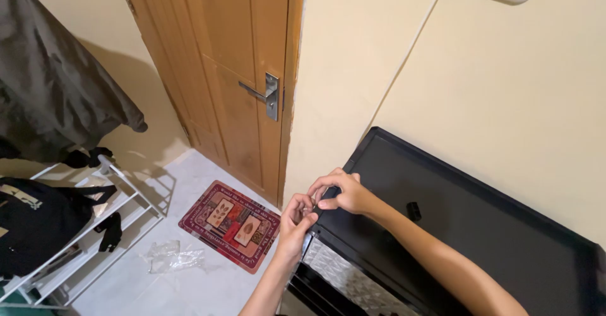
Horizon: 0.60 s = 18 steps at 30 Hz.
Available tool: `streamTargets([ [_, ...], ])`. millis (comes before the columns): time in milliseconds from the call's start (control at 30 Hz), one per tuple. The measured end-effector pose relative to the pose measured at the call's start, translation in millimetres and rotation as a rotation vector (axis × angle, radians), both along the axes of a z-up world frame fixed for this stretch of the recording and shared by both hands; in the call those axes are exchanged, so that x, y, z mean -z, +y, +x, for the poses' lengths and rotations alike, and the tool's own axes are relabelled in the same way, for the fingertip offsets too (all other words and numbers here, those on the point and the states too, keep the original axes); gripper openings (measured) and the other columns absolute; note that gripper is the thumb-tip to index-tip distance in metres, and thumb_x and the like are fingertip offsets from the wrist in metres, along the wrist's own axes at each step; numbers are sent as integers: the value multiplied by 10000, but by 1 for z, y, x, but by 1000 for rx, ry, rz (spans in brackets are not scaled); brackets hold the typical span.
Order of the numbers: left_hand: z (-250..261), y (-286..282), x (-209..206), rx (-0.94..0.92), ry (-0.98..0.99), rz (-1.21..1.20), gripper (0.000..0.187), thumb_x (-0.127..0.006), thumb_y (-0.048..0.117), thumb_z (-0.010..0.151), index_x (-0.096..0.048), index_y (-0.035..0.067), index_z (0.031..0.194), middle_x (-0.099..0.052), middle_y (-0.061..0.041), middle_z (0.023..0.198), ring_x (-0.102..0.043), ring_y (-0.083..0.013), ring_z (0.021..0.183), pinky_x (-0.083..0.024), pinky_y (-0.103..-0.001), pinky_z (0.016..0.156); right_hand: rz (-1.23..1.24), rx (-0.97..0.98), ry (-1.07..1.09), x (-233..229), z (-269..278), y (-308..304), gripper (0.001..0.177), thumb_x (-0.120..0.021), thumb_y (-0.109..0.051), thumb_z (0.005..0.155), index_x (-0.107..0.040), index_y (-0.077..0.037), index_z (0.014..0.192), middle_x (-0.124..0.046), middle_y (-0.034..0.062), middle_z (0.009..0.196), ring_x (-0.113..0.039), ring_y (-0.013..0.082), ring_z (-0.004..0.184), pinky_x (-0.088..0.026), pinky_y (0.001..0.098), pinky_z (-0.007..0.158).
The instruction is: The recorder is assembling a black and white plastic storage cabinet by attaching clips and handles.
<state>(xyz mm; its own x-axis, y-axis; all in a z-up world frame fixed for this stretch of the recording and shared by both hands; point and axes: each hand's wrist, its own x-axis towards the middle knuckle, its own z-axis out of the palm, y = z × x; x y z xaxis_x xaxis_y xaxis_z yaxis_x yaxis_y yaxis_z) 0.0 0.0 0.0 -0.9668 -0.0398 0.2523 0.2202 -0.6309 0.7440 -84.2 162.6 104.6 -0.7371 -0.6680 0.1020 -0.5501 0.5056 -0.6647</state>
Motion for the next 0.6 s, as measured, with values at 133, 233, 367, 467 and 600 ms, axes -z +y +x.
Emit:
streamTargets([
  [133,3,1,-7,-16,17,-12,205,-696,-4,864,-562,75,998,-518,20,948,-516,-76,921,-399,-218,836,-10,16,26,-6,-1,-1,395,-832,-225,703,-797,-256,1095,-782,-113,876,-643,128,1036,-415,357,1026],
  [233,2,-1,-6,-11,-6,-21,201,-694,0,864,-558,78,990,-519,16,946,-502,-80,898,-388,-224,809,95,6,-29,-25,3,-4,426,-843,-242,739,-766,-263,1158,-781,-109,885,-667,139,1060,-376,376,998],
  [367,2,-3,-5,-13,2,-33,176,-691,-6,866,-559,72,953,-541,6,963,-519,-92,922,-403,-229,843,86,-34,134,-38,8,18,463,-837,-226,787,-692,-183,1226,-755,-13,1079,-632,204,1141,-401,419,982],
  [467,-1,-3,-6,2,-6,9,182,-698,-14,854,-563,68,945,-547,-6,968,-530,-107,936,-407,-238,856,-35,-20,157,-78,25,52,410,-785,-224,840,-677,-130,1225,-718,37,1184,-631,232,1139,-507,392,921],
  [600,-2,-3,-2,32,-36,80,181,-697,-17,833,-567,57,935,-568,-22,1002,-547,-120,966,-420,-247,877,117,51,52,-112,56,100,246,-742,-264,917,-713,-96,1094,-757,29,1012,-710,216,949,-577,364,848],
])
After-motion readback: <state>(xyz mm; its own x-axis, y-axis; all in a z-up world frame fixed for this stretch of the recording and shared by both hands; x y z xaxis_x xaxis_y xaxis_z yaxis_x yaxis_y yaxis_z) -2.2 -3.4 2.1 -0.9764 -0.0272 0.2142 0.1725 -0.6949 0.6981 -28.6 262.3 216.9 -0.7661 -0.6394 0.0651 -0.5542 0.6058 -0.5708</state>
